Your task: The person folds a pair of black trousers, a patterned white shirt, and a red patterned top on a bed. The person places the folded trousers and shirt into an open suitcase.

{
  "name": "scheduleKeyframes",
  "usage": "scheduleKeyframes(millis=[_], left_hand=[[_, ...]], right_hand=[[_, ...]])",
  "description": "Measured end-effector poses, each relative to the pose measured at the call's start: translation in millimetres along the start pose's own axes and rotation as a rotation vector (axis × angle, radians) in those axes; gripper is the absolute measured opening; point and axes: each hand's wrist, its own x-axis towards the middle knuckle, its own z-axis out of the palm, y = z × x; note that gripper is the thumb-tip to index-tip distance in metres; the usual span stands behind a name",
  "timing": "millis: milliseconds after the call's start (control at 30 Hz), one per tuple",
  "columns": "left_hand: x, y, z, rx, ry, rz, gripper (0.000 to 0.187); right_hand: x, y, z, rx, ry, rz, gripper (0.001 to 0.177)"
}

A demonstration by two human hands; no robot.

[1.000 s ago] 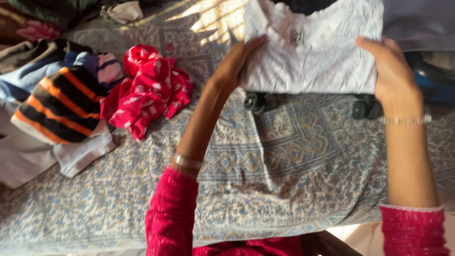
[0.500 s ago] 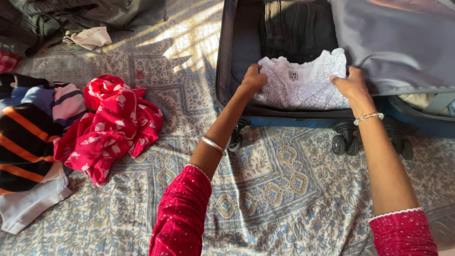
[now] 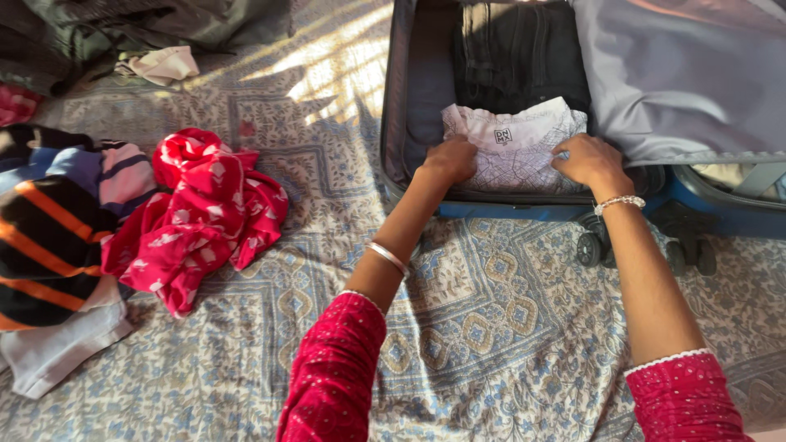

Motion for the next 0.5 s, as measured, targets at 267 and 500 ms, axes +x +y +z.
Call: scheduleKeyframes(millis=[267,500], left_hand=[[-77.0,21.0,-72.4,-0.059,0.713,0.121,0.010],[-236.7,-39.8,-94.1,-0.010,0.952,0.148,0.019]], right_hand=[[-67.9,-35.3,-48.0,0.339,0.686,-0.455,0.011],[-175.6,-165.6,-47.2,0.438,0.734,-0.725,0.014]])
